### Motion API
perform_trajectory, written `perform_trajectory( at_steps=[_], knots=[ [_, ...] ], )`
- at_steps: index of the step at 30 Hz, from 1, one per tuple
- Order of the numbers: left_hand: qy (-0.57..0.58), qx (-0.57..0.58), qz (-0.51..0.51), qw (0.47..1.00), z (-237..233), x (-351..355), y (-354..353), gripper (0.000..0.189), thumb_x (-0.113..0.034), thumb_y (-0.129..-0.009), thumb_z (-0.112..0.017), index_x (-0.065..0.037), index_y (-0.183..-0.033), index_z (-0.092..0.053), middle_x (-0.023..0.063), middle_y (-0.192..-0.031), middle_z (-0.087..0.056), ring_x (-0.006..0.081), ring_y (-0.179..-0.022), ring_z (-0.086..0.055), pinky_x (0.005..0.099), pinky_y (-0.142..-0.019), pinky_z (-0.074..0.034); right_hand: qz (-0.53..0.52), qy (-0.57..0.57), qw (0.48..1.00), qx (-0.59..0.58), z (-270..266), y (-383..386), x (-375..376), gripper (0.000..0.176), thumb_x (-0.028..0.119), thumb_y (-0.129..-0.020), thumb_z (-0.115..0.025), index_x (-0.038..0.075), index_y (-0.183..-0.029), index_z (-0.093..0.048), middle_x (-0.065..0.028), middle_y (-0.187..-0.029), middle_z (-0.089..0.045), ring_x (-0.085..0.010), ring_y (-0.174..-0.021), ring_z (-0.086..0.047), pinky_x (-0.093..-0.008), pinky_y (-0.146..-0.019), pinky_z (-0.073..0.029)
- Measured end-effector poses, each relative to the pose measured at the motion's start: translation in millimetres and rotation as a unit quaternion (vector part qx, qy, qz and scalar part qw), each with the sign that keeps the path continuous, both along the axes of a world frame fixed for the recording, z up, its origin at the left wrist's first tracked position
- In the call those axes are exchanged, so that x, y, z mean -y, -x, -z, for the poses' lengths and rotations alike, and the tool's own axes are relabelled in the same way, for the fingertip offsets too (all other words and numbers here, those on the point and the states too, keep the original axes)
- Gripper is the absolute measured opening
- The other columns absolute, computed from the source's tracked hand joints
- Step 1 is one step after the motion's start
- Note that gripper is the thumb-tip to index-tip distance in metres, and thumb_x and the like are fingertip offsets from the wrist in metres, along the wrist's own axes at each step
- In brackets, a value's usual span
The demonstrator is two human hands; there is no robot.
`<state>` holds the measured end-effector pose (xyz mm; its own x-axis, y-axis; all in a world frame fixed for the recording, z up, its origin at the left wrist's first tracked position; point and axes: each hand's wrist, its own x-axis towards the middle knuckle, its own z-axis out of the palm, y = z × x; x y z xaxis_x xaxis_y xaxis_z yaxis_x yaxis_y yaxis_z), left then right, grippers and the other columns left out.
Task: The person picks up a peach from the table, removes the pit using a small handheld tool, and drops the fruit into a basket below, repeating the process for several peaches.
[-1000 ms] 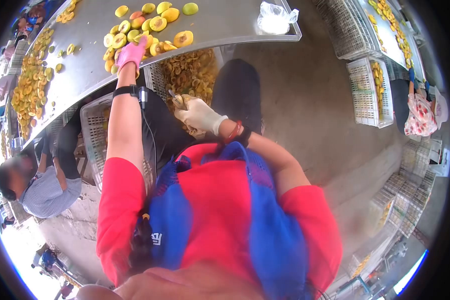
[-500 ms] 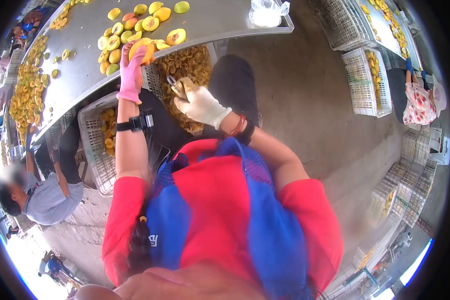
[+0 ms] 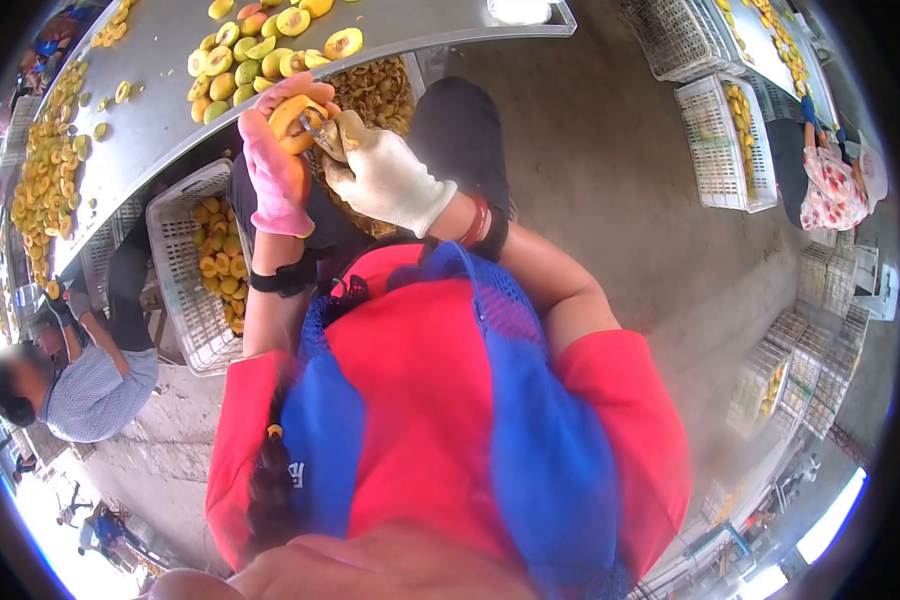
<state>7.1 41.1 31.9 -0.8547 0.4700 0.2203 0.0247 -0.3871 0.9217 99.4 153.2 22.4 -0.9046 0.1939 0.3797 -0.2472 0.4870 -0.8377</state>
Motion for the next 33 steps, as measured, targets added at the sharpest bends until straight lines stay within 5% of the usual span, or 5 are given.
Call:
perform_trajectory(
  at_steps=[15, 22, 27, 31, 33],
  knots=[
    [-0.010, -0.042, -0.086, 0.995, 17.2, -12.3, -14.1, 0.062, -0.053, -0.105, -0.036, 0.005, -0.114, -0.058, 0.0160, -0.096, -0.068, 0.0217, -0.081, -0.065, 0.0336, -0.077, -0.054, -0.042, 0.061, 0.997, -0.006, 13.0, 0.8, 6.9, 0.033, 0.009, -0.085, -0.062, -0.001, -0.114, -0.051, -0.0225, -0.080, -0.067, -0.0378, -0.072, -0.069, -0.0432, -0.067, -0.056],
    [-0.016, 0.011, -0.012, 1.000, 14.7, -4.9, -6.9, 0.067, -0.059, -0.104, -0.035, 0.004, -0.110, -0.058, 0.0185, -0.093, -0.070, 0.0223, -0.076, -0.066, 0.0328, -0.073, -0.055, -0.211, 0.322, 0.868, 0.314, -21.0, -8.9, -15.6, 0.021, 0.010, -0.087, -0.059, 0.002, -0.106, -0.054, -0.0131, -0.074, -0.062, -0.0221, -0.069, -0.065, -0.0410, -0.065, -0.053],
    [0.015, -0.005, -0.024, 1.000, 18.6, -7.1, -8.4, 0.062, -0.053, -0.106, -0.035, 0.003, -0.110, -0.059, 0.0178, -0.093, -0.070, 0.0221, -0.078, -0.067, 0.0330, -0.075, -0.055, -0.110, 0.058, 0.990, 0.067, -0.4, -6.1, -1.2, 0.016, 0.010, -0.088, -0.059, 0.002, -0.102, -0.055, -0.0133, -0.076, -0.062, -0.0254, -0.073, -0.065, -0.0408, -0.066, -0.050],
    [0.063, 0.064, -0.032, 0.995, 7.4, -12.4, -6.0, 0.074, -0.067, -0.100, -0.033, 0.000, -0.100, -0.066, 0.0147, -0.093, -0.070, 0.0227, -0.077, -0.066, 0.0340, -0.073, -0.055, -0.137, 0.233, 0.936, 0.225, -11.7, -9.0, -4.6, 0.021, 0.010, -0.087, -0.060, 0.000, -0.105, -0.055, -0.0235, -0.084, -0.065, -0.0399, -0.078, -0.065, -0.0436, -0.070, -0.051],
    [0.040, 0.122, 0.008, 0.992, 0.2, -11.9, -3.7, 0.078, -0.070, -0.098, -0.034, 0.001, -0.099, -0.067, 0.0147, -0.094, -0.069, 0.0231, -0.079, -0.066, 0.0344, -0.074, -0.055, -0.107, 0.097, 0.980, 0.135, 2.8, -4.0, -4.0, 0.020, 0.009, -0.088, -0.058, 0.001, -0.107, -0.054, -0.0159, -0.078, -0.063, -0.0319, -0.068, -0.063, -0.0423, -0.065, -0.051]
  ],
)
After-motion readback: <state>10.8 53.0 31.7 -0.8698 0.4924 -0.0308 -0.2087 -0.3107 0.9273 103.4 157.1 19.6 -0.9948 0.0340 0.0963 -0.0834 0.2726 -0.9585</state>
